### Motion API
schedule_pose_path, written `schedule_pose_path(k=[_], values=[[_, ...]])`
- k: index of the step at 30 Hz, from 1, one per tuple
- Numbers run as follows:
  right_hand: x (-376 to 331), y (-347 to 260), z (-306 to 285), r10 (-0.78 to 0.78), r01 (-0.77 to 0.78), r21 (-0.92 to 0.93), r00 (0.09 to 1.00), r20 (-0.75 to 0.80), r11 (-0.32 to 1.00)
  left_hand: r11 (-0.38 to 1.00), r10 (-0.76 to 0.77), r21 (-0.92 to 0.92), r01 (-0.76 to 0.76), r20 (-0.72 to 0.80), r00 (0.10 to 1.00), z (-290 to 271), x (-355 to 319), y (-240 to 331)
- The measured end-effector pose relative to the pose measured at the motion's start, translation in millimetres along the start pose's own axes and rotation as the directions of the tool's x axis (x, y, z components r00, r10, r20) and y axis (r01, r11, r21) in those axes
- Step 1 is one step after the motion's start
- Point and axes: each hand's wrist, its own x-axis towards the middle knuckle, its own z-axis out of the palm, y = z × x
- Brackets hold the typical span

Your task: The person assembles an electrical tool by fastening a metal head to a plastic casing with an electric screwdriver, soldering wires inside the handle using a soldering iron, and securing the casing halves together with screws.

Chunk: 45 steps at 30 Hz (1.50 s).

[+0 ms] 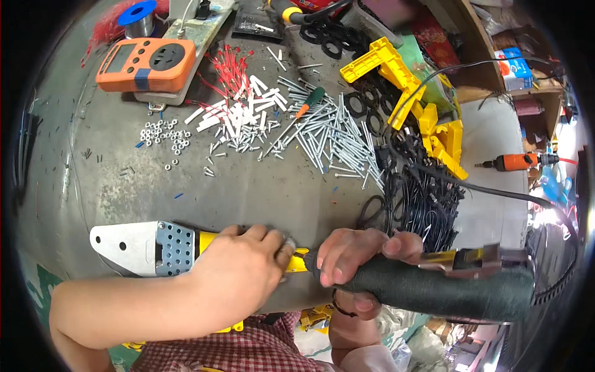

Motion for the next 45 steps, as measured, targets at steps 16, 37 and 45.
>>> schedule_pose_path(k=[16, 37, 45], values=[[-30, -21, 15, -0.041, 0.018, -0.176, 0.991, -0.13, 0.984, 0.992, 0.034, 0.116, -0.044, 0.088, 0.996, 12, 5, 9], [-20, -31, 51, 0.161, -0.125, -0.124, 0.925, 0.344, 0.984, 0.984, -0.137, 0.097, 0.152, -0.153, 0.979, 22, 23, -3], [-33, -6, 58, -0.056, 0.083, -0.153, 0.984, 0.171, 0.985, 0.981, -0.149, -0.121, 0.15, 0.014, 0.989, -23, -50, -27]])
